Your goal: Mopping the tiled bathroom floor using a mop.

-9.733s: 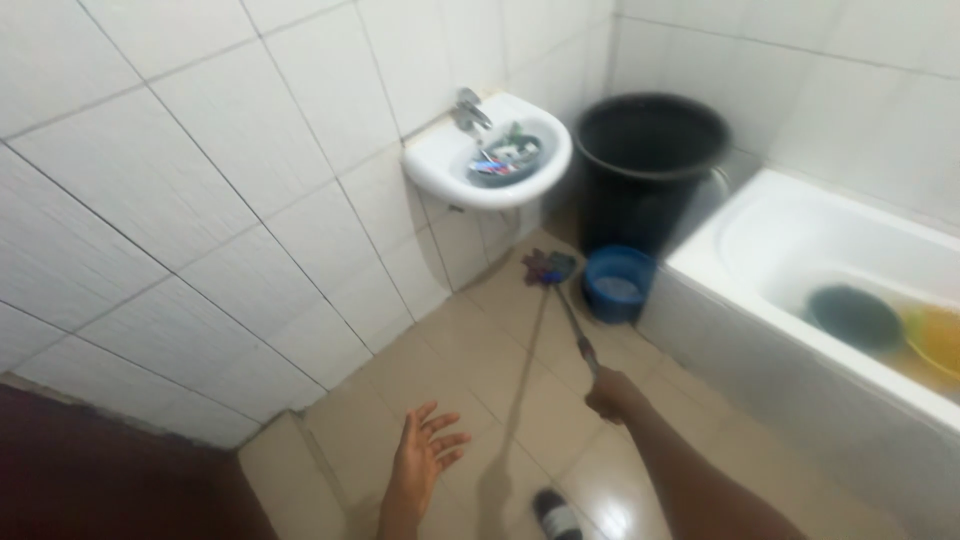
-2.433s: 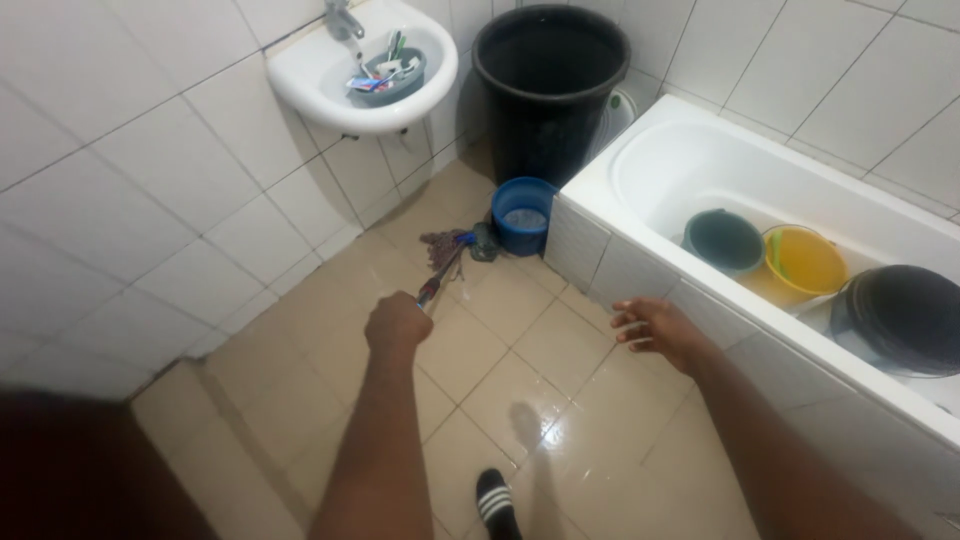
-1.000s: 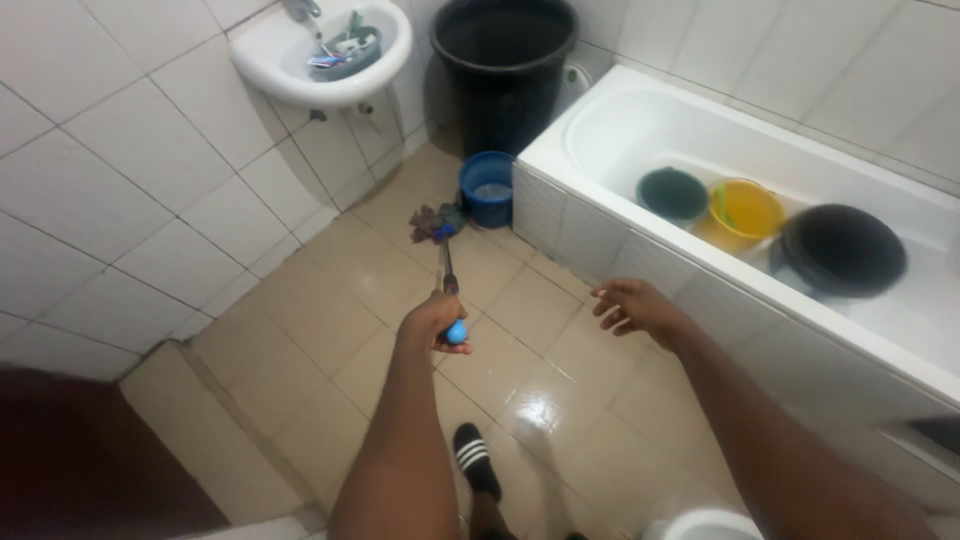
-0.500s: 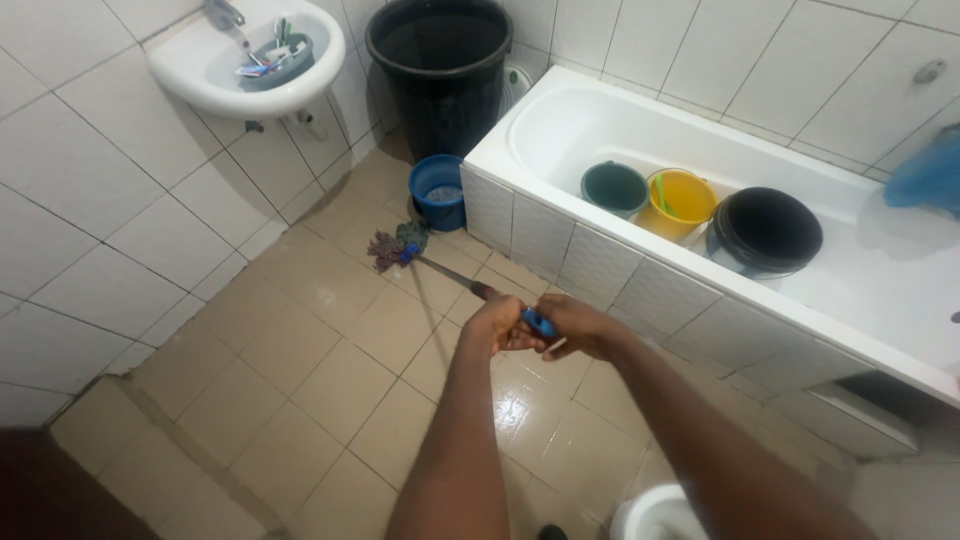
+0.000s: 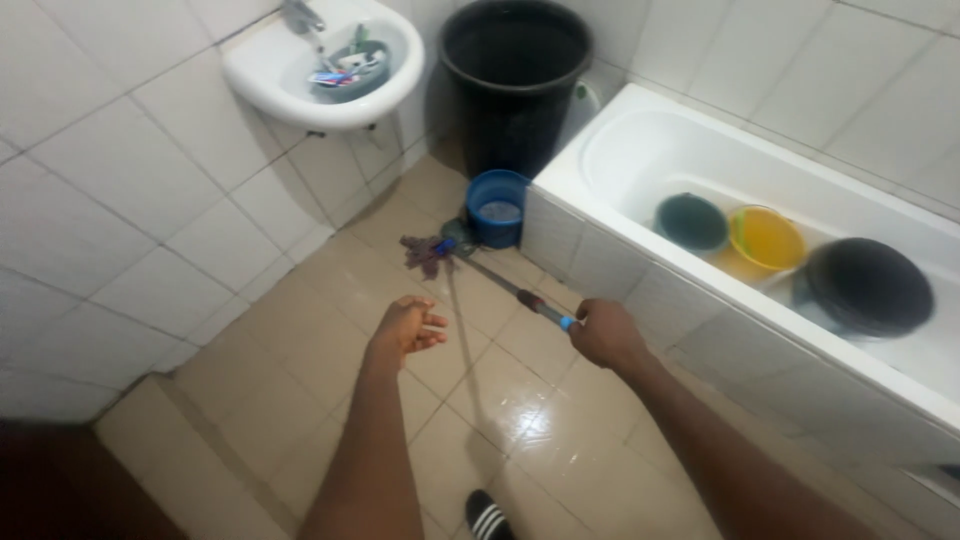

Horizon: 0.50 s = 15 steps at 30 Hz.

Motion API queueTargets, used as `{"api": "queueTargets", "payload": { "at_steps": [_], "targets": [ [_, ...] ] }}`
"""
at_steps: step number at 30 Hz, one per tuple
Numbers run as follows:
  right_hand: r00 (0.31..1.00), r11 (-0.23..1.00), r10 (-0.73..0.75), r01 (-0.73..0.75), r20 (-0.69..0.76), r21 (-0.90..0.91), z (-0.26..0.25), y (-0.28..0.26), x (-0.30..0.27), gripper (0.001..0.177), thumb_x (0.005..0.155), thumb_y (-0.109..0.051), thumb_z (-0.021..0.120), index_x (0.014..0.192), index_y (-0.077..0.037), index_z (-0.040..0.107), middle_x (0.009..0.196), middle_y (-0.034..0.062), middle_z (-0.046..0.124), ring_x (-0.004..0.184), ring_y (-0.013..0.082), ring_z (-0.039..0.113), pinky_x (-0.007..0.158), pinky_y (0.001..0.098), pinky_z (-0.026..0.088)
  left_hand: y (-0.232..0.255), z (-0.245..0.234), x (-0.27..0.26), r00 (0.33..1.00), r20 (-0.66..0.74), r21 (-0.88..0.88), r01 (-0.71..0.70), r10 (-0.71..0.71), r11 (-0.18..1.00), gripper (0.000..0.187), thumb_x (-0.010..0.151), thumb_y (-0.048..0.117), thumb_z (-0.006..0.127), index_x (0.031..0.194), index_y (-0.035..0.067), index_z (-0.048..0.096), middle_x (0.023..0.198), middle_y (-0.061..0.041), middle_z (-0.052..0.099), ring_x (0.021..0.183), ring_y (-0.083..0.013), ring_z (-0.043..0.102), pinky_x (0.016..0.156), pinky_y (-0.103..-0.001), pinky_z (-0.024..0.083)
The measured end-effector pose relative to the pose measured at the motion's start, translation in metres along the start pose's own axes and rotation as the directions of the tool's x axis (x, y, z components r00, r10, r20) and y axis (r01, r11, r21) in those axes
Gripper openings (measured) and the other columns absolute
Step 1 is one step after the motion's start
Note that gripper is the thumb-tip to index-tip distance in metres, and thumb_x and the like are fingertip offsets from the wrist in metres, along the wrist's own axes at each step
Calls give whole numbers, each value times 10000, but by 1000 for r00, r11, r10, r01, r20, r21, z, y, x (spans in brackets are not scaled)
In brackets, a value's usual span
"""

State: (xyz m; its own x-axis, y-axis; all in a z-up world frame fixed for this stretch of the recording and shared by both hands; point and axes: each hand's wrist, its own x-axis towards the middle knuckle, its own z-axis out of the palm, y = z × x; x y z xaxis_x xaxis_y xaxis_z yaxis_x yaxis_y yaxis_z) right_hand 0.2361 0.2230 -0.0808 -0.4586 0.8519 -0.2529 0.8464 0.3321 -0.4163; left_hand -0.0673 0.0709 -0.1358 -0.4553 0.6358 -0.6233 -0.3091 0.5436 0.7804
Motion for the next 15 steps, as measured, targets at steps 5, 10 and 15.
{"api": "queueTargets", "payload": {
  "at_steps": [5,10,15],
  "targets": [
    [998,996,-59,59,-2,-64,10,-54,44,304,864,-270,699,1028,-26,776,948,240,743,897,401,717,866,495,571,25,-93,-2,997,-66,-16,-49,48,999,350,1024,261,506,1306,62,561,1039,-160,738,733,-229,717,631,-295,576],
    [990,995,-32,45,137,-88,-1,-102,91,330,884,-278,657,994,16,758,874,237,776,805,364,791,816,484,616,14,-156,-23,985,-170,-58,-51,41,997,358,1027,266,513,1304,47,569,1063,-162,727,768,-226,708,669,-304,571],
    [980,950,-161,187,121,-252,2,-128,148,352,910,-297,640,902,16,801,814,235,773,803,346,767,834,452,597,-13,-222,-40,956,-290,-130,11,-49,991,362,1026,244,466,1325,60,553,1090,-161,726,804,-232,712,703,-322,574]
  ]
}}
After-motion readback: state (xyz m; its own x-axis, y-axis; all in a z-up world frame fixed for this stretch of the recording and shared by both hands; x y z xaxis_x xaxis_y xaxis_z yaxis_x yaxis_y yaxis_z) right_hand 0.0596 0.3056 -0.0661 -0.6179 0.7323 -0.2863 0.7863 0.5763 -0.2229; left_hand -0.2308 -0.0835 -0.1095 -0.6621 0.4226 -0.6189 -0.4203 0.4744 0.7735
